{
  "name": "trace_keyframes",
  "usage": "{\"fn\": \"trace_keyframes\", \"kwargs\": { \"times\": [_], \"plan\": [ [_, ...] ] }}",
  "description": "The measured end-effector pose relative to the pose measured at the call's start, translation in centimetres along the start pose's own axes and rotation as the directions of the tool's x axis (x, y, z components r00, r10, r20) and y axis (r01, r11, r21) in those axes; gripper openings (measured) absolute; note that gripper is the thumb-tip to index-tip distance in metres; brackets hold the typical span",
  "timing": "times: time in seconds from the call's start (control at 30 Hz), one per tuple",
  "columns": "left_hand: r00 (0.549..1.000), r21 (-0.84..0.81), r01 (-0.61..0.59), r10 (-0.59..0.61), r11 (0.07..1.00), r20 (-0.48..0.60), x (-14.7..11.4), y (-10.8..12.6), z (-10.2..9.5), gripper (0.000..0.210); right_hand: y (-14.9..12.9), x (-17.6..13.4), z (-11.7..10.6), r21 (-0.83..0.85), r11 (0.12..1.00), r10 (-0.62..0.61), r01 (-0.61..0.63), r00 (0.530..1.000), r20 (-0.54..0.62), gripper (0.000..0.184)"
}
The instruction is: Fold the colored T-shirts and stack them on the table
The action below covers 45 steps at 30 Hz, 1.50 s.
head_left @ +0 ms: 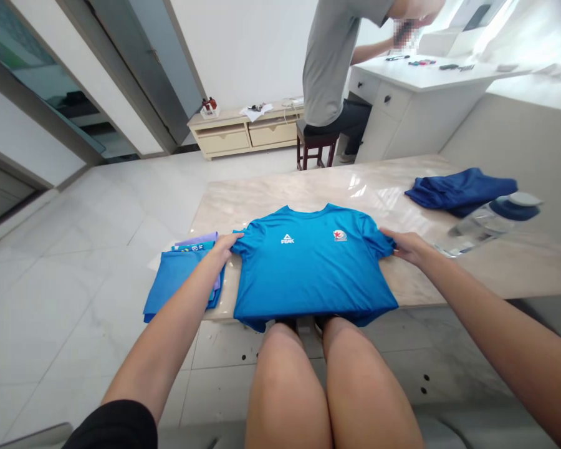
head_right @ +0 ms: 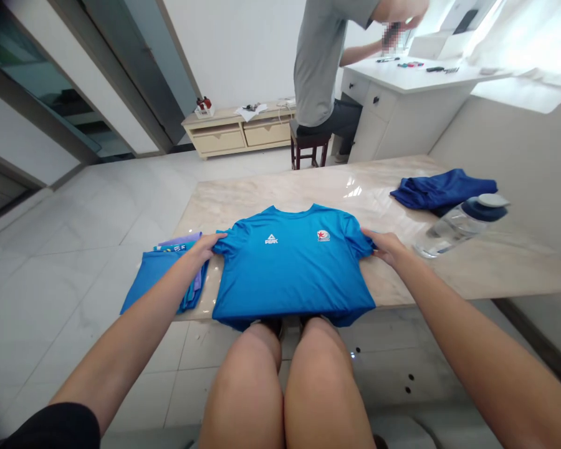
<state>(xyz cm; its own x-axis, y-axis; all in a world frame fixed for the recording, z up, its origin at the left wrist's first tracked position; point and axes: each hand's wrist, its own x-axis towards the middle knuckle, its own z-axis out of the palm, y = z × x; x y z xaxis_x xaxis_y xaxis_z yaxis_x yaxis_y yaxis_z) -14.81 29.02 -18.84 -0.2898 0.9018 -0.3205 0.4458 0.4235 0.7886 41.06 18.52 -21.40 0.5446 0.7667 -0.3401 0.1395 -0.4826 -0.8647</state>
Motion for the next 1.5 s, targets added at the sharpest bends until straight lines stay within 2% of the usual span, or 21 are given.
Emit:
{"fn": "trace_keyframes", "kwargs": {
  "times": [0.07, 0.13, 0.23, 0.33, 0.47, 0.53, 0.63, 0.73, 0.9, 1.0, 1.07, 1.13, 1.2, 1.23, 1.3, 1.4, 1.5],
  "plan": [
    [0.996, 0.0, -0.036, 0.036, 0.999, -0.082, -0.9, 0.1, -0.9, 0.03, -0.7, -0.6, -0.2, -0.087, 0.995, 0.038, -0.041, 0.999, -0.036, 0.026],
    [0.981, 0.022, -0.099, 0.101, 0.995, -0.167, -1.9, 0.4, -2.0, 0.037, -1.9, -1.2, -0.8, -0.192, 0.981, 0.015, -0.035, 0.994, -0.107, 0.019],
    [0.949, 0.065, -0.224, 0.232, 0.973, -0.214, -3.6, 1.5, -2.8, 0.037, -4.3, -2.2, -1.1, -0.405, 0.907, -0.191, 0.116, 0.97, -0.152, 0.012],
    [0.924, 0.071, -0.348, 0.355, 0.935, -0.139, -5.2, 3.3, -1.8, 0.035, -6.5, -3.8, 0.5, -0.454, 0.839, -0.347, 0.299, 0.938, -0.025, 0.008],
    [0.894, 0.023, -0.439, 0.435, 0.898, 0.109, -6.3, 4.8, 0.5, 0.042, -7.9, -5.5, 3.7, -0.282, 0.858, -0.378, 0.43, 0.899, 0.221, 0.027],
    [0.892, 0.046, -0.44, 0.43, 0.897, 0.14, -6.1, 4.7, 1.0, 0.036, -8.0, -5.4, 4.5, -0.249, 0.856, -0.381, 0.453, 0.879, 0.288, 0.028],
    [0.914, 0.134, -0.402, 0.389, 0.906, 0.114, -4.6, 3.7, 1.0, 0.03, -7.8, -3.7, 4.7, -0.346, 0.82, -0.372, 0.455, 0.884, 0.281, 0.022],
    [0.942, 0.223, -0.336, 0.32, 0.915, 0.105, -2.2, 2.6, 1.3, 0.034, -7.1, -0.9, 4.9, -0.448, 0.775, -0.367, 0.445, 0.895, 0.255, 0.025],
    [0.957, 0.32, -0.285, 0.249, 0.904, 0.149, 2.4, 2.2, 3.0, 0.051, -5.7, 4.6, 6.2, -0.543, 0.753, -0.295, 0.371, 0.928, 0.226, 0.068],
    [0.942, 0.349, -0.321, 0.259, 0.881, 0.213, 4.6, 2.5, 4.0, 0.064, -5.5, 7.6, 6.8, -0.573, 0.726, -0.232, 0.381, 0.919, 0.318, 0.086],
    [0.919, 0.361, -0.367, 0.275, 0.857, 0.283, 5.8, 2.8, 4.5, 0.061, -5.9, 9.2, 7.1, -0.583, 0.676, -0.207, 0.451, 0.875, 0.437, 0.079],
    [0.877, 0.366, -0.429, 0.284, 0.826, 0.387, 6.8, 3.1, 4.8, 0.046, -6.6, 10.3, 7.5, -0.567, 0.618, -0.208, 0.545, 0.809, 0.55, 0.053],
    [0.843, 0.371, -0.473, 0.287, 0.799, 0.456, 8.0, 3.5, 5.0, 0.031, -7.6, 11.0, 8.0, -0.552, 0.57, -0.254, 0.609, 0.77, 0.586, 0.029],
    [0.841, 0.38, -0.482, 0.295, 0.789, 0.454, 8.6, 3.7, 5.0, 0.026, -8.1, 11.2, 8.4, -0.561, 0.552, -0.296, 0.617, 0.774, 0.56, 0.021],
    [0.863, 0.402, -0.48, 0.337, 0.78, 0.376, 10.1, 4.3, 5.0, 0.023, -9.5, 11.7, 9.2, -0.595, 0.537, -0.411, 0.598, 0.801, 0.434, 0.015],
    [0.882, 0.409, -0.471, 0.423, 0.781, 0.208, 12.7, 6.1, 5.1, 0.022, -12.2, 12.6, 10.6, -0.618, 0.556, -0.529, 0.556, 0.81, 0.253, 0.023],
    [0.859, 0.362, -0.494, 0.509, 0.791, 0.058, 14.9, 9.0, 5.1, 0.024, -15.4, 13.7, 11.6, -0.599, 0.587, -0.589, 0.545, 0.795, 0.147, 0.027]
  ]
}}
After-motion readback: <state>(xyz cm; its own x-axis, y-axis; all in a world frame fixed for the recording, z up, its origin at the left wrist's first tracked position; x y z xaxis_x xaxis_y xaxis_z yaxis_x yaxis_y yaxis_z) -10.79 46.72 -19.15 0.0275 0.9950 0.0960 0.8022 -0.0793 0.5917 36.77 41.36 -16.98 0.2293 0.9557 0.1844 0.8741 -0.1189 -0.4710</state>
